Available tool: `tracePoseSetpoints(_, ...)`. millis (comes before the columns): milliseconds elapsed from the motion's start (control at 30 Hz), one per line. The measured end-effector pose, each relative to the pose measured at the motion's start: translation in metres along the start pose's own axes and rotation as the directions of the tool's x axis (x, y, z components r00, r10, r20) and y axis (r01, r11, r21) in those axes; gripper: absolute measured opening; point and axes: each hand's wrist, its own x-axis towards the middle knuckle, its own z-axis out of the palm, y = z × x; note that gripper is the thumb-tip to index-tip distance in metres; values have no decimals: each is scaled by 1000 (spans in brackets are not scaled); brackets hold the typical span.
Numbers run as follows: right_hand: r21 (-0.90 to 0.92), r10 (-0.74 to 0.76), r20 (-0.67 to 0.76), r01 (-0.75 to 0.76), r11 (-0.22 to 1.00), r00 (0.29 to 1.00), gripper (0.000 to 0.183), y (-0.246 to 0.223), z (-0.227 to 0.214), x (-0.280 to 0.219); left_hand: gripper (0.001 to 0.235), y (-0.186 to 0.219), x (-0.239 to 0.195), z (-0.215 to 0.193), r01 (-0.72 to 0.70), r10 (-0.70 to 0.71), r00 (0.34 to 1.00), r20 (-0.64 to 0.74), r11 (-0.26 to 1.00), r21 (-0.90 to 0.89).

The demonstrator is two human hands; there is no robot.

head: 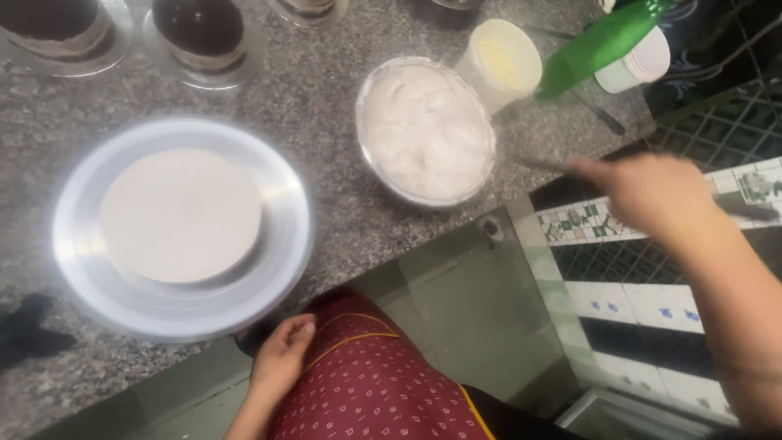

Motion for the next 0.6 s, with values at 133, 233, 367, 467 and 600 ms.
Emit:
tracePoseSetpoints(133, 165, -245, 29, 237, 957, 969, 49, -23, 17, 56, 40, 13, -2, 1, -70, 66, 997, 41, 991, 115)
tracePoseSetpoints(233, 635, -298, 85, 179, 751, 951, 47, -51, 49, 62, 40, 24, -7, 0, -30, 30, 1000, -3, 991, 131)
tracePoseSetpoints(367, 893, -211, 29, 69, 445, 977, 43, -34, 85, 69, 40, 47, -6, 18, 14, -17, 1000, 16, 989, 150)
tracePoseSetpoints(467, 708, 51, -495, 368, 602, 867, 39, -47, 91, 74, 42, 68, 23, 49, -136, 124, 983, 139, 988, 78)
tracePoseSetpoints(600, 197, -244, -596, 433, 879, 765, 64, -61, 108, 91, 61, 105, 63, 99, -451, 457, 889, 12, 873, 187)
